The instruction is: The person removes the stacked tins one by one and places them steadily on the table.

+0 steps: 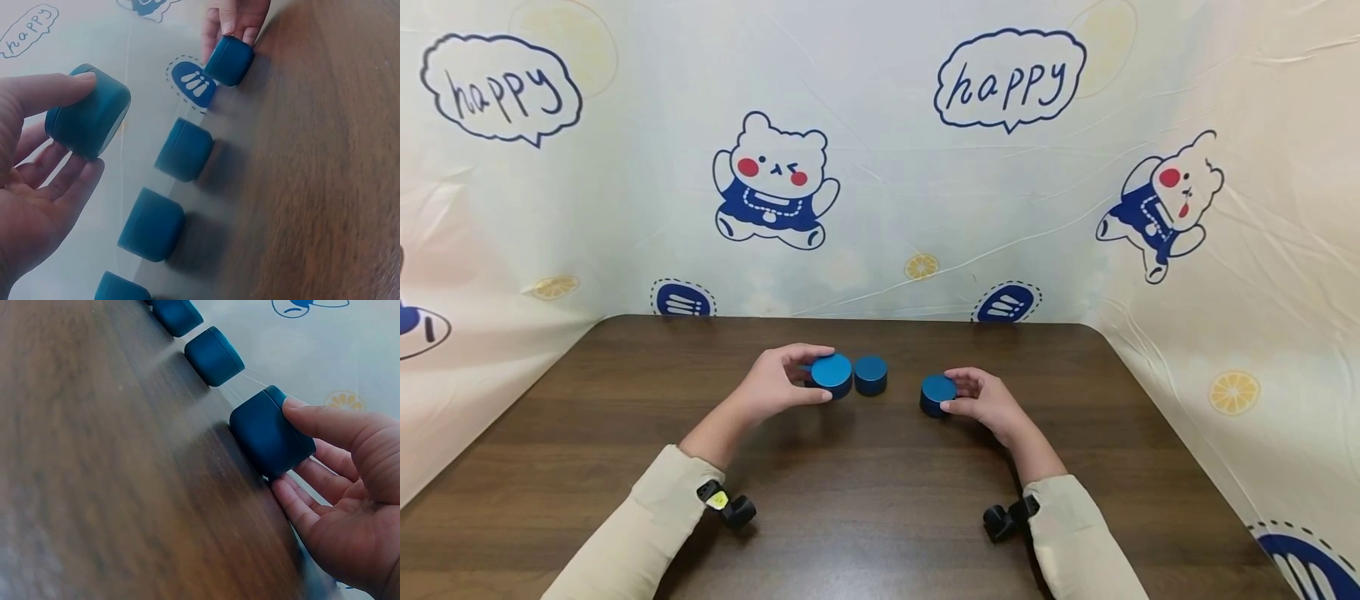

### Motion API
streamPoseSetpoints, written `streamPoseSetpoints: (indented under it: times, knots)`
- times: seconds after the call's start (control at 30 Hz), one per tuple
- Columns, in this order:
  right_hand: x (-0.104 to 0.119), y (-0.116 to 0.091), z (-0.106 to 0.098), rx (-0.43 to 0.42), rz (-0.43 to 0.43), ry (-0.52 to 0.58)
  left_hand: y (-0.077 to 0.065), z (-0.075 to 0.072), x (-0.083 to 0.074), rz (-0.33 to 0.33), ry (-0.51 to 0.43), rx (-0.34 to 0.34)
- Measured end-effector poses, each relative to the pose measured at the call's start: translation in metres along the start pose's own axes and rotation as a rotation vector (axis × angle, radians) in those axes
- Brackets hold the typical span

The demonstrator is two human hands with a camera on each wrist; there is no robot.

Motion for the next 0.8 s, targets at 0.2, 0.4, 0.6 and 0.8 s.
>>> streamPoseSetpoints:
  times: [0.2,0.4,0.6,0.8]
  knots:
    - [0.000,0.000,-0.001,0.002,0.012,0.000,0.001,-0.004,0.003,0.003,0.015,0.001]
    - [-0.001,-0.001,-0.002,-0.008,0.016,-0.001,0.001,-0.014,0.002,0.003,0.027,0.004]
    - [-0.001,0.000,-0.001,-0.007,0.013,0.003,-0.001,-0.027,0.002,-0.029,0.030,-0.001]
    - [-0.001,0.001,-0.001,-0.008,0.018,0.001,-0.001,-0.036,0.001,-0.038,0.029,0.014]
Point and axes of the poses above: each hand's wrist, its own y-axis towards the middle knuckle, its own z-axis out of the palm, x = y × z, the point moved 2 cm from there along y, towards the middle knuckle, and after that the axes turned 8 degrees about z, right-handed, at the moved point
